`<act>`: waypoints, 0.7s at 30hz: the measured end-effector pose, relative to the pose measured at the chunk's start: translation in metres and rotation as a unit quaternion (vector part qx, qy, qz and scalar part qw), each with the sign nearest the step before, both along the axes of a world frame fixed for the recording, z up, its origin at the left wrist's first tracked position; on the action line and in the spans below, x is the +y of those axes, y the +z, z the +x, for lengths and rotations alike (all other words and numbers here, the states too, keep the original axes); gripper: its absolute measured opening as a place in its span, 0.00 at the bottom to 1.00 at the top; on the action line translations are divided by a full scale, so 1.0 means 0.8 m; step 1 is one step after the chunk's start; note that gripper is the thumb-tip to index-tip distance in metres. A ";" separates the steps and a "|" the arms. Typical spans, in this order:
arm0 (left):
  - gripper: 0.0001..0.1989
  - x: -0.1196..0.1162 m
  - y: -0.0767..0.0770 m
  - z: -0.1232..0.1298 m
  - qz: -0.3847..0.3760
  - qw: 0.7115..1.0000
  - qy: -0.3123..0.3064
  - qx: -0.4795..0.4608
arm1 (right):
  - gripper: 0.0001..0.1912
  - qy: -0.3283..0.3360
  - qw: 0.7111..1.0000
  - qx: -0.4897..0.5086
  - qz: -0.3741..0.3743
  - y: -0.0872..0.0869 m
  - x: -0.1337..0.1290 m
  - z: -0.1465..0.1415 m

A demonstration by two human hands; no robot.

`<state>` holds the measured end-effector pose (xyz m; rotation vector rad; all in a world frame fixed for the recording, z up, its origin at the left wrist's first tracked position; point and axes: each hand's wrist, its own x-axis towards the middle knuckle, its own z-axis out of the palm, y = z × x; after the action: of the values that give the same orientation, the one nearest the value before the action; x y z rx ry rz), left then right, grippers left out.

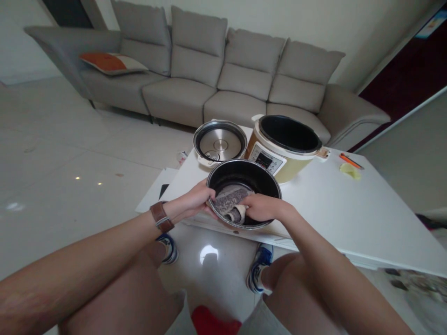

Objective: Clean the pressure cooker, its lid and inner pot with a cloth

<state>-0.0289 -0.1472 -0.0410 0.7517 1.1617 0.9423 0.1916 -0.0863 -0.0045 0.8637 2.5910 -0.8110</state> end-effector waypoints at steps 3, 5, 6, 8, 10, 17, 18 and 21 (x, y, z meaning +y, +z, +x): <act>0.37 -0.001 0.002 0.000 -0.001 1.000 0.002 -0.005 | 0.18 -0.059 0.992 0.078 -0.086 0.009 0.013 0.014; 0.36 0.000 0.003 0.000 -0.005 1.000 0.004 -0.004 | 0.15 -0.135 0.972 0.145 -0.125 0.014 0.023 0.027; 0.36 0.000 0.002 0.001 -0.004 1.000 0.003 -0.003 | 0.14 -0.185 0.956 0.182 -0.139 0.016 0.029 0.034; 0.36 0.000 0.001 0.001 0.001 1.000 -0.004 -0.009 | 0.13 -0.292 0.906 0.262 -0.157 0.020 0.038 0.047; 0.36 0.000 0.000 0.002 0.008 1.000 -0.005 -0.013 | 0.13 -0.381 0.841 0.342 -0.174 0.024 0.044 0.055; 0.33 0.001 0.011 -0.007 0.014 0.999 -0.014 0.034 | 0.17 -0.501 0.670 0.490 -0.246 0.046 0.035 0.054; 0.32 0.003 0.012 -0.011 0.025 0.997 -0.002 0.070 | 0.18 -0.501 0.663 0.494 -0.256 0.048 0.033 0.053; 0.28 0.014 0.015 -0.026 0.109 0.970 0.092 0.199 | 0.23 -0.489 0.652 0.509 -0.277 0.053 0.027 0.050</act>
<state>-0.0501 -0.1357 -0.0291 1.0576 1.5126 1.1198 0.2319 -0.0649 0.0383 1.9887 1.9210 -2.8952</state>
